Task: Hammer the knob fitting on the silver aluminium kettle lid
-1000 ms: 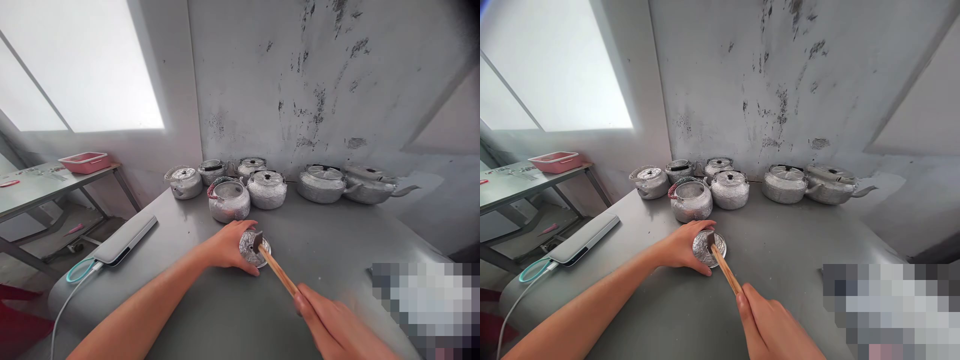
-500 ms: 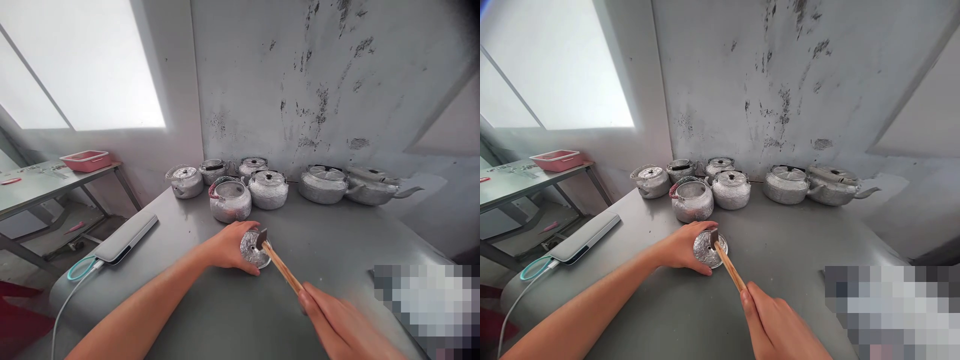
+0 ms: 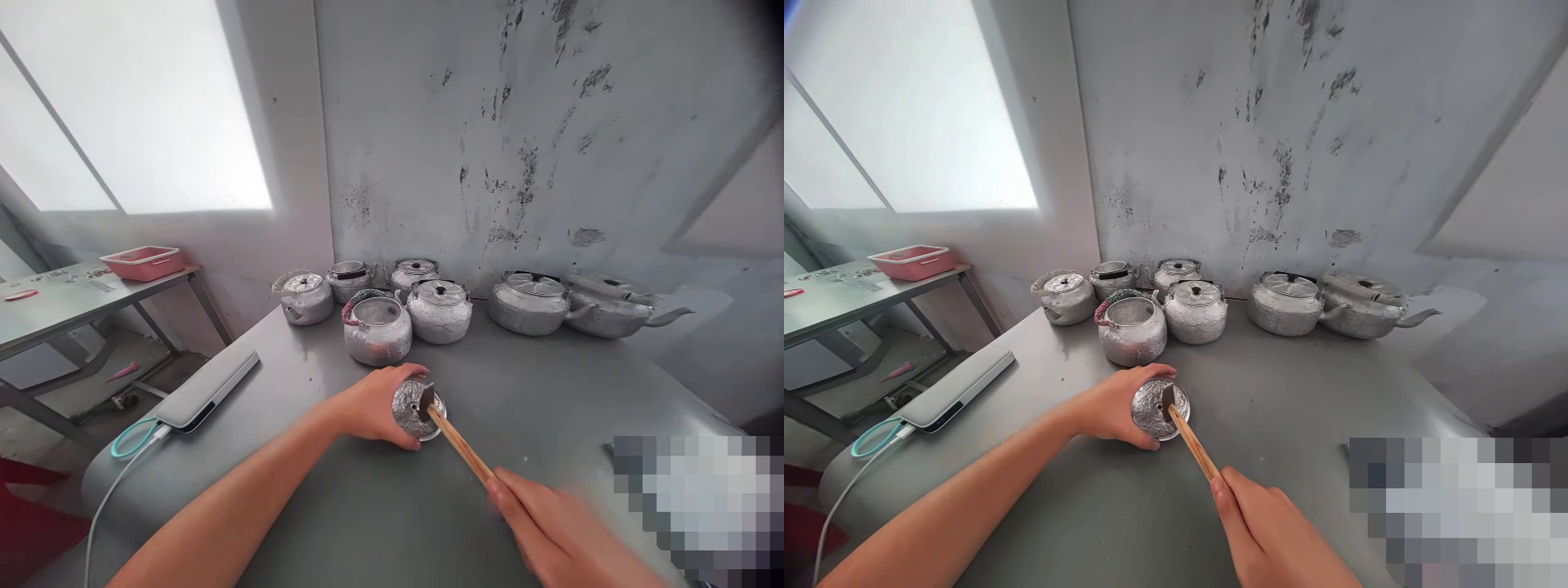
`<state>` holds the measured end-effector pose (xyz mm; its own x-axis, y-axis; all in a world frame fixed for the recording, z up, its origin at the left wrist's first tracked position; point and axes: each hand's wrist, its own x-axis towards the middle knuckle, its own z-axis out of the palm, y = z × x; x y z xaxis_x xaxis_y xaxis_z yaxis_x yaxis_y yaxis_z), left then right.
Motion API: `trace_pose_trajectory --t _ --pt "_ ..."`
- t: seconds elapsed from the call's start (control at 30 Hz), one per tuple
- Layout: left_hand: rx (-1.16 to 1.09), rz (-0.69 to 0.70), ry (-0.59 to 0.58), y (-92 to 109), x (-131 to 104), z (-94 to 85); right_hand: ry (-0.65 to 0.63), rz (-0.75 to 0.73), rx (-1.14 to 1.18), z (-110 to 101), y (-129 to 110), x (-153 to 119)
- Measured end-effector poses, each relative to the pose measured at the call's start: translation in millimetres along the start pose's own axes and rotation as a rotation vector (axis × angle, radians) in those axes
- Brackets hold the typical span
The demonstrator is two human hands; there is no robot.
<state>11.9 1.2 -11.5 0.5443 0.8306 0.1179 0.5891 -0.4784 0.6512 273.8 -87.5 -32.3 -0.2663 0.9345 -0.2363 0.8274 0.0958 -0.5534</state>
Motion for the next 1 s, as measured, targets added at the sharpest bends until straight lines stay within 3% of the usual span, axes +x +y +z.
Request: trace_pose_trajectory --t 0.13,0.33,0.43,0.57,1.0 --pt "-0.068 0.068 -0.051 1.0 -0.4 -1.8 0.046 -0.009 0.033 -5.5 -1.6 1.0" --pt "-0.032 0.007 0.040 -0.6 0.0 3.2 -0.007 0.041 0.079 -6.3 0.6 1.4" --pt "-0.045 0.046 0.017 -0.3 -0.3 1.5 -0.039 0.053 0.094 -4.5 0.8 2.7" --pt "-0.047 0.058 -0.010 -1.8 -1.0 0.0 -0.026 0.021 0.098 -1.6 0.2 5.6" --pt "-0.014 0.113 0.089 3.2 -0.7 0.0 0.040 0.027 0.167 -1.2 1.4 4.6"
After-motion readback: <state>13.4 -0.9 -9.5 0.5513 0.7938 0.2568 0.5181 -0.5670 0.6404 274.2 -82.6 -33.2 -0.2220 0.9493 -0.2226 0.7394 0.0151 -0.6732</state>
